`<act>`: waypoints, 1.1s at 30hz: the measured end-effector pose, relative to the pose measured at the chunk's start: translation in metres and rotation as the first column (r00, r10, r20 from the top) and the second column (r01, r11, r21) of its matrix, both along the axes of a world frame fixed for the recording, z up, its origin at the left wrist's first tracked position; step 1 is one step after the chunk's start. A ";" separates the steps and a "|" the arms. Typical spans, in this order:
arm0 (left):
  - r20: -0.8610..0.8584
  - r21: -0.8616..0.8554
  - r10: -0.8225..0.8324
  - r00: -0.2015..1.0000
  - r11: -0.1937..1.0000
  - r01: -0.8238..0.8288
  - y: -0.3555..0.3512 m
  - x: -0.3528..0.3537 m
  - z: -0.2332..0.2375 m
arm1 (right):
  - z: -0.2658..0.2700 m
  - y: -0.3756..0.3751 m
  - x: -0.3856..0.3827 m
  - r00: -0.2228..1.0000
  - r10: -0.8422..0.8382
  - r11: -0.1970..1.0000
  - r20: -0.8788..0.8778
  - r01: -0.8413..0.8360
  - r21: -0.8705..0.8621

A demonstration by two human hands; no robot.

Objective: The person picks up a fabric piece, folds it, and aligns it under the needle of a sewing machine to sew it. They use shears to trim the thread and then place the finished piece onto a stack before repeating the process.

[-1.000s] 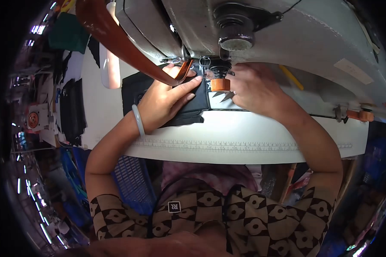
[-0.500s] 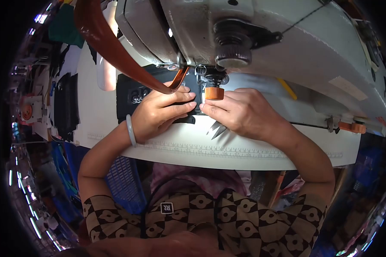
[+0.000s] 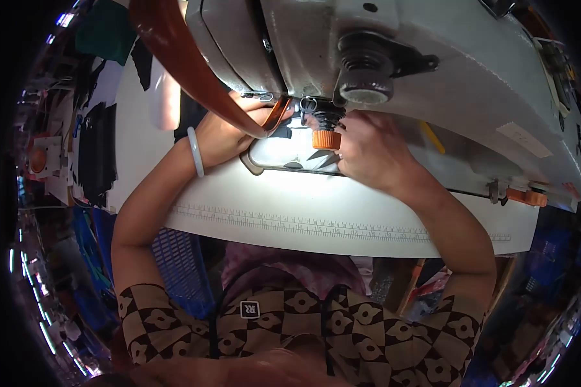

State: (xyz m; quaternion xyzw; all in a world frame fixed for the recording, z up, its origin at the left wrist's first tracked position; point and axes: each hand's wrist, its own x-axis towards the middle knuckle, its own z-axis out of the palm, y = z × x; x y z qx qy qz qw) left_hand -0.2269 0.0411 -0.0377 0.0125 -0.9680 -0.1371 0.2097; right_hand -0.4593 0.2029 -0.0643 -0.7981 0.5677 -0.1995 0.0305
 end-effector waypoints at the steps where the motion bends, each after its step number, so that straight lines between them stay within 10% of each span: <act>1: 0.008 -0.011 0.017 1.000 1.000 -0.017 -0.002 -0.002 0.000 | 0.002 0.000 0.001 0.999 -0.038 0.998 0.036 0.036 0.042; 15: 0.043 0.035 0.066 0.997 0.997 -0.068 -0.007 -0.002 0.000 | -0.003 0.002 -0.001 0.980 -0.155 0.960 0.121 0.121 0.252; 33: 0.005 0.189 0.056 0.998 0.980 -0.056 0.035 0.023 -0.011 | 0.032 0.007 0.027 0.960 -0.076 0.992 -0.268 0.046 -0.116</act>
